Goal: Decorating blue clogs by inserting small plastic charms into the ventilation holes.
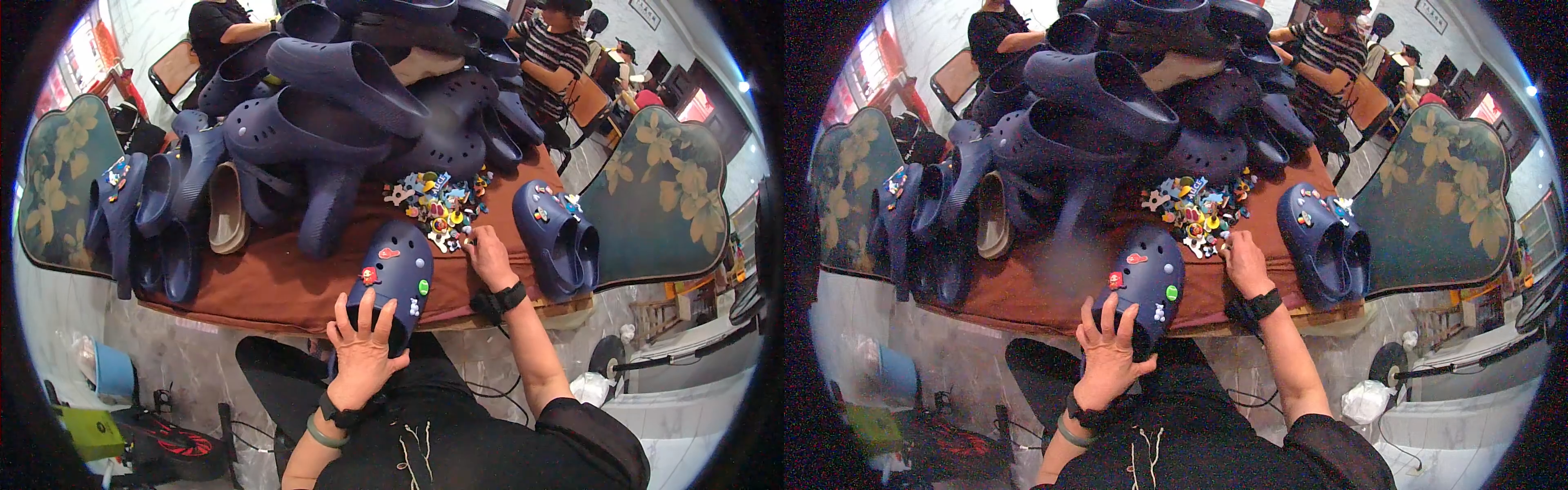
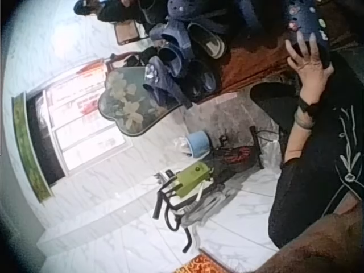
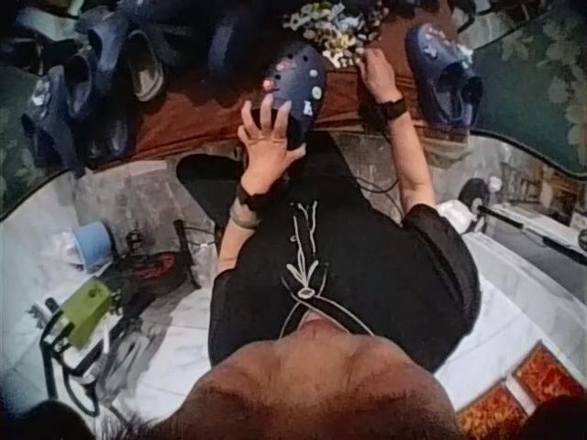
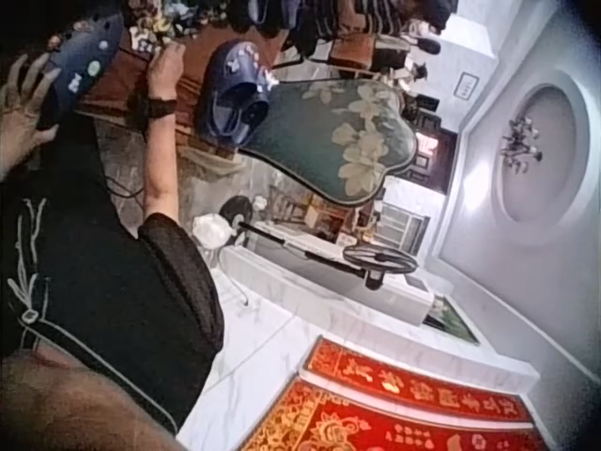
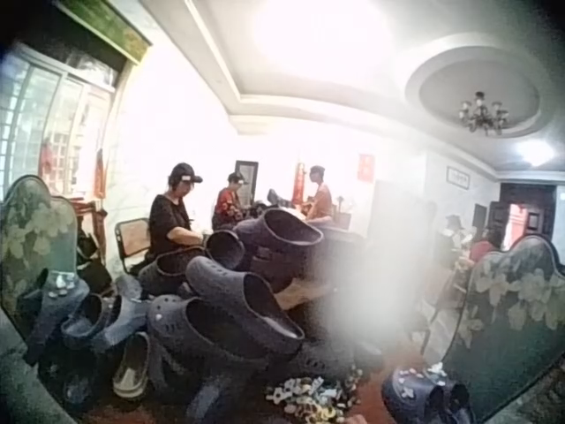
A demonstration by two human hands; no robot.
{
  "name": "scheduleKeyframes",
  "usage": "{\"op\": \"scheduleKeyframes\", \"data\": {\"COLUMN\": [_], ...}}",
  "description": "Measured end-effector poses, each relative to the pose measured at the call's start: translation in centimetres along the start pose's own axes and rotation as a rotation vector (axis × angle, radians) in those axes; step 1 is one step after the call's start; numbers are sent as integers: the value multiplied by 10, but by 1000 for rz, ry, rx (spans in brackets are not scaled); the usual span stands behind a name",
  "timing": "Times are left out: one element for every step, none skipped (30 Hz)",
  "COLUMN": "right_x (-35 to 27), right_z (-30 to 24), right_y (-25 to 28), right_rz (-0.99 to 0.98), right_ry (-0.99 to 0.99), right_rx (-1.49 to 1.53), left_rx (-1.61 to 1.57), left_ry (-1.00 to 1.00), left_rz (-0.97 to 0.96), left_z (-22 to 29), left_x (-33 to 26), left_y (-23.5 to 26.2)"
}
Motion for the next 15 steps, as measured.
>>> {"op": "scheduleKeyframes", "data": {"right_x": [-2,-3,-3,-2,-2,-3,-6,-8,-10,-12,-14,-13,-12,-11,-10], "right_z": [0,-4,-6,-2,0,-5,-7,-10,-18,-32,-47,-67,-81,-99,-118], "right_y": [2,6,7,6,5,8,6,5,6,9,12,19,21,29,37], "right_rz": [33,65,65,4,-58,-59,-122,-184,-185,-174,-164,-178,-182,-132,-82], "right_ry": [29,58,62,-21,-104,-99,-155,-212,-210,-168,-125,-72,-70,48,165], "right_rx": [39,77,78,162,246,247,431,614,613,700,789,718,720,696,671], "left_rx": [0,-1,0,-3,-5,-3,5,12,11,3,-4,-2,3,6,6], "left_ry": [-2,-3,0,-7,-12,-9,-7,-8,-6,-6,-4,1,4,5,6], "left_rz": [-6,-11,-8,-6,-4,-1,-8,-14,-13,-19,-25,-25,-24,-23,-22], "left_z": [0,0,-1,-1,-1,-1,-1,-1,-1,-1,-2,-2,-3,-3,-3], "left_x": [0,0,0,0,0,0,-1,-1,0,0,0,-1,-2,-2,-2], "left_y": [0,-1,0,0,0,0,0,-1,-2,-3,-3,-3,-3,-3,-3]}}
Point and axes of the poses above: each hand's wrist, its own x-axis towards the middle knuckle, its own y-axis out of the back of the hand, z = x × y, the point moved 7 cm from there along x, towards the middle knuckle, and after that the axes turned 9 degrees about -y, right-handed, at the moved point
